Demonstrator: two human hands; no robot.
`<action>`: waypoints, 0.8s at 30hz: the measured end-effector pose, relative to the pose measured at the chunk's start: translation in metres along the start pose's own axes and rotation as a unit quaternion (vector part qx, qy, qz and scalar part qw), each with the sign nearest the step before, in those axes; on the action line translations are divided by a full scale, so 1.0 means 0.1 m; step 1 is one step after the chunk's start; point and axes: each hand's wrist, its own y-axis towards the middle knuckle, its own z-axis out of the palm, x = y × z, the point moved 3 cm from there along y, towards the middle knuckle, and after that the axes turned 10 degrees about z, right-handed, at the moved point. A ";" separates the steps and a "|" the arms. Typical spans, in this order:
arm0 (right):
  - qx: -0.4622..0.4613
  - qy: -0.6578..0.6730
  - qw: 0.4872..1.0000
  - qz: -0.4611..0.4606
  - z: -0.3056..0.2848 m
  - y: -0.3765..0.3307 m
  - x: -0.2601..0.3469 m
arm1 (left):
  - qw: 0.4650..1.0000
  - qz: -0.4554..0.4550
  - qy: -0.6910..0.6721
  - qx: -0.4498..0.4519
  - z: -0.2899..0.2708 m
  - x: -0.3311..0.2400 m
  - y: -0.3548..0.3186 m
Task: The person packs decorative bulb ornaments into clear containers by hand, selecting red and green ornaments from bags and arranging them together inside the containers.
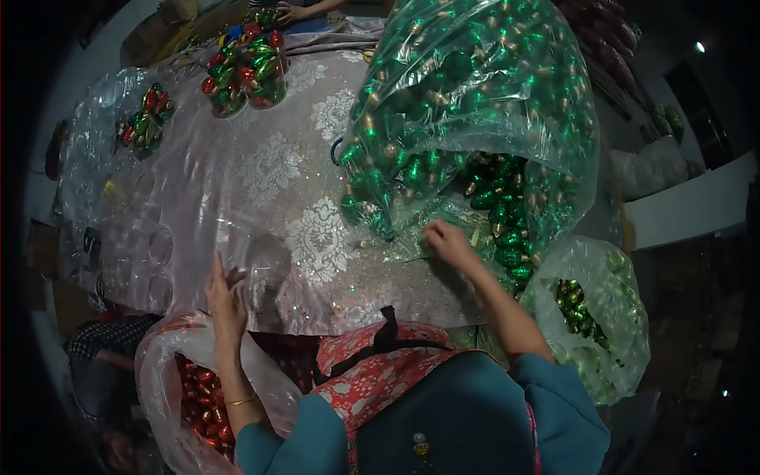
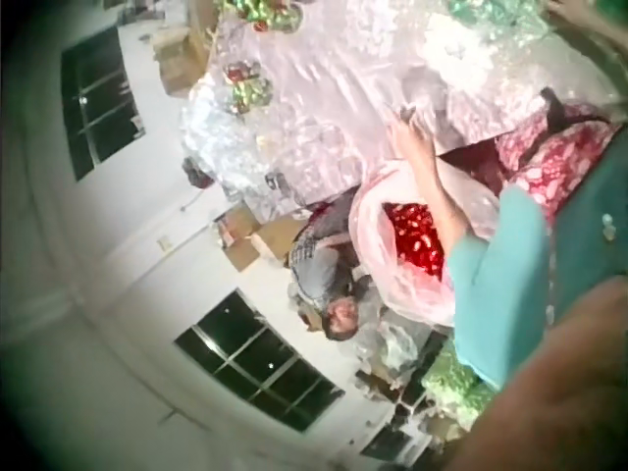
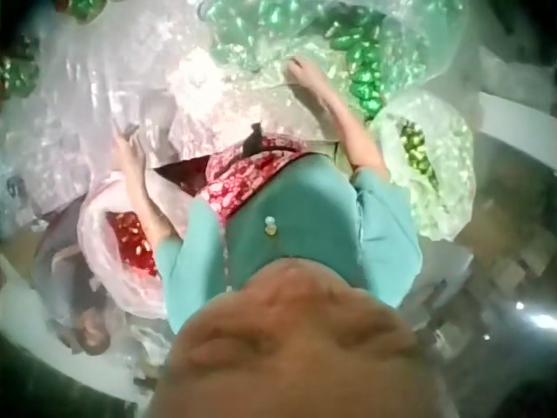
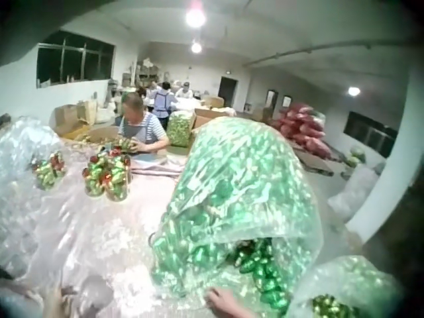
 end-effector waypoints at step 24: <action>-0.027 0.176 0.978 -0.113 -0.94 -0.42 0.74 | 0.973 0.163 -0.031 0.163 1.37 -1.57 -0.23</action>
